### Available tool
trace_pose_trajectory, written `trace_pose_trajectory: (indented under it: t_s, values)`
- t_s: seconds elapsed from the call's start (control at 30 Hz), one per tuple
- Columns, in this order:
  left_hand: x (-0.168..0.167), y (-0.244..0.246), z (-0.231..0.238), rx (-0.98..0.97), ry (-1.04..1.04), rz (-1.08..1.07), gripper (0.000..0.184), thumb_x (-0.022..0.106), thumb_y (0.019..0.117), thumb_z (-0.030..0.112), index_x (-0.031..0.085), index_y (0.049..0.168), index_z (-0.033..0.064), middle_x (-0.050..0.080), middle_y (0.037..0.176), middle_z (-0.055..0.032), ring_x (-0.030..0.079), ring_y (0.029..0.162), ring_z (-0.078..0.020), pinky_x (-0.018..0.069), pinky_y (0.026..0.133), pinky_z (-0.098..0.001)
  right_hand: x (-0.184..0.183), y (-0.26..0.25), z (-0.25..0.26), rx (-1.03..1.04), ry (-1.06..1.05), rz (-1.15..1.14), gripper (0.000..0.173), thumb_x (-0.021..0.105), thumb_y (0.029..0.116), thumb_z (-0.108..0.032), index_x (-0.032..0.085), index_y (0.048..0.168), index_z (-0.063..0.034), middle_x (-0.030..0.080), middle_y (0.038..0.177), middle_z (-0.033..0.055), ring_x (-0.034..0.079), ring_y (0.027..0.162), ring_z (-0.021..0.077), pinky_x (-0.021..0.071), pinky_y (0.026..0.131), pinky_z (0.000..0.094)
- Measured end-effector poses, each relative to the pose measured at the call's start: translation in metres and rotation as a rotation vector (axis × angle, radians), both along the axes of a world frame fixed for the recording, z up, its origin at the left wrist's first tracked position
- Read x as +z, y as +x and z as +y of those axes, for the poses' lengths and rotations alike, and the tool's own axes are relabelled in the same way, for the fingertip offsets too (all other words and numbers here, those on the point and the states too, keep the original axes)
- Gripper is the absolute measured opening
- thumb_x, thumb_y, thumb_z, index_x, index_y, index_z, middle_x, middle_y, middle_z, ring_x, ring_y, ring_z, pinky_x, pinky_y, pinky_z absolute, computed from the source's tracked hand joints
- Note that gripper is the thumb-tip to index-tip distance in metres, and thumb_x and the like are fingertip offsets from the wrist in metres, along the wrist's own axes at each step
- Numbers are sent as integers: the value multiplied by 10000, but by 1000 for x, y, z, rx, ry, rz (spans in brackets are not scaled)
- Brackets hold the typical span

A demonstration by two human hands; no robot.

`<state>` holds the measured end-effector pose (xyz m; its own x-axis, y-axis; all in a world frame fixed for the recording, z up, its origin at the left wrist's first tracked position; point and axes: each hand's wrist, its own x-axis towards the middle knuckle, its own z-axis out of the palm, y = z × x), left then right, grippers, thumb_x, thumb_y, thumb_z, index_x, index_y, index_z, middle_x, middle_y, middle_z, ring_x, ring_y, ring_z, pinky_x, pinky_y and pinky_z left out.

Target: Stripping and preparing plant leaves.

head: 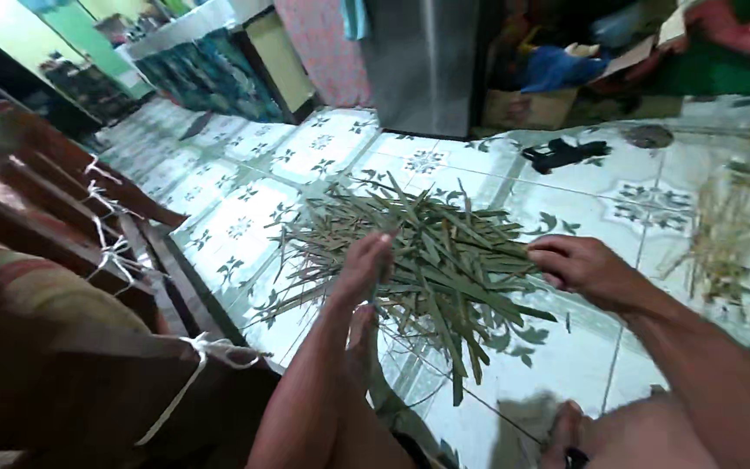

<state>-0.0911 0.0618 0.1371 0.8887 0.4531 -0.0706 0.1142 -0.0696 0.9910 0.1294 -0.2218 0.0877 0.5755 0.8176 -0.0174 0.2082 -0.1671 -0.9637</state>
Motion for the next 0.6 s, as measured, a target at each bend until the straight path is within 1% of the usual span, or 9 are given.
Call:
trace_pose_trajectory:
  t_s: [0.1, 0.17, 0.23, 0.3, 0.4, 0.47, 0.5, 0.53, 0.6]
  values:
    - [5, 24, -48, -247, 4, 90, 439, 449, 1083, 207, 461, 1500, 70, 610, 751, -12, 543, 554, -78, 480, 507, -226, 6, -19, 30, 43, 58, 16, 236, 538, 1040, -189, 676, 1139, -24, 601, 780, -11, 507, 559, 41, 470, 523, 225]
    - [3, 32, -62, -321, -48, 79, 461, 456, 1080, 198, 427, 1528, 95, 589, 734, -10, 527, 547, -77, 462, 500, -221, 12, -30, 44, 94, 80, 16, 220, 530, 1026, -163, 687, 1116, -38, 613, 783, -22, 521, 568, 30, 474, 528, 208]
    - [1, 33, -60, -297, -118, 46, 415, 448, 1077, 186, 481, 1472, 63, 557, 696, 10, 501, 524, -60, 445, 485, -203, 14, -36, 53, 151, 104, 5, 209, 531, 1012, -149, 696, 1091, -48, 609, 773, -36, 513, 568, 14, 463, 526, 192]
    - [6, 28, -47, -179, -209, -37, 397, 433, 1067, 191, 537, 1426, 61, 535, 643, 30, 483, 487, -44, 438, 462, -194, 13, -35, 57, 200, 111, -27, 211, 548, 1034, -198, 705, 1076, -64, 598, 765, -47, 495, 560, 1, 446, 518, 178]
    - [9, 22, -27, -132, -310, -161, 440, 421, 1051, 235, 482, 1470, 115, 496, 593, 58, 471, 444, -32, 439, 440, -187, 11, -31, 60, 232, 114, -75, 227, 536, 1044, -201, 716, 1085, -70, 618, 817, -42, 495, 572, -9, 443, 522, 170]
    - [5, 21, -32, -193, -291, -69, 490, 438, 1052, 212, 424, 1532, 113, 525, 621, 38, 487, 474, -47, 447, 461, -196, 8, -30, 62, 259, 128, -130, 239, 525, 1040, -189, 717, 1071, -52, 635, 886, -18, 507, 605, -8, 455, 548, 170]
    - [4, 22, -38, -227, -259, -19, 486, 438, 1056, 198, 425, 1528, 79, 527, 640, 32, 481, 485, -51, 437, 465, -197, 7, -30, 62, 269, 132, -158, 249, 516, 1032, -181, 723, 1061, -46, 644, 918, -7, 512, 620, -9, 458, 560, 171]
    - [5, 23, -42, -234, -237, 9, 452, 437, 1058, 186, 474, 1487, 48, 534, 636, 35, 480, 483, -46, 431, 462, -194, 8, -30, 61, 282, 140, -180, 259, 509, 1029, -175, 729, 1059, -40, 651, 949, 4, 518, 636, -13, 462, 574, 166]
    - [6, 22, -36, -205, -228, -26, 413, 432, 1051, 204, 558, 1404, 30, 546, 632, 47, 479, 477, -30, 432, 459, -184, 8, -29, 58, 301, 153, -198, 266, 502, 1040, -188, 728, 1055, -49, 626, 916, -10, 508, 634, -24, 451, 571, 147]
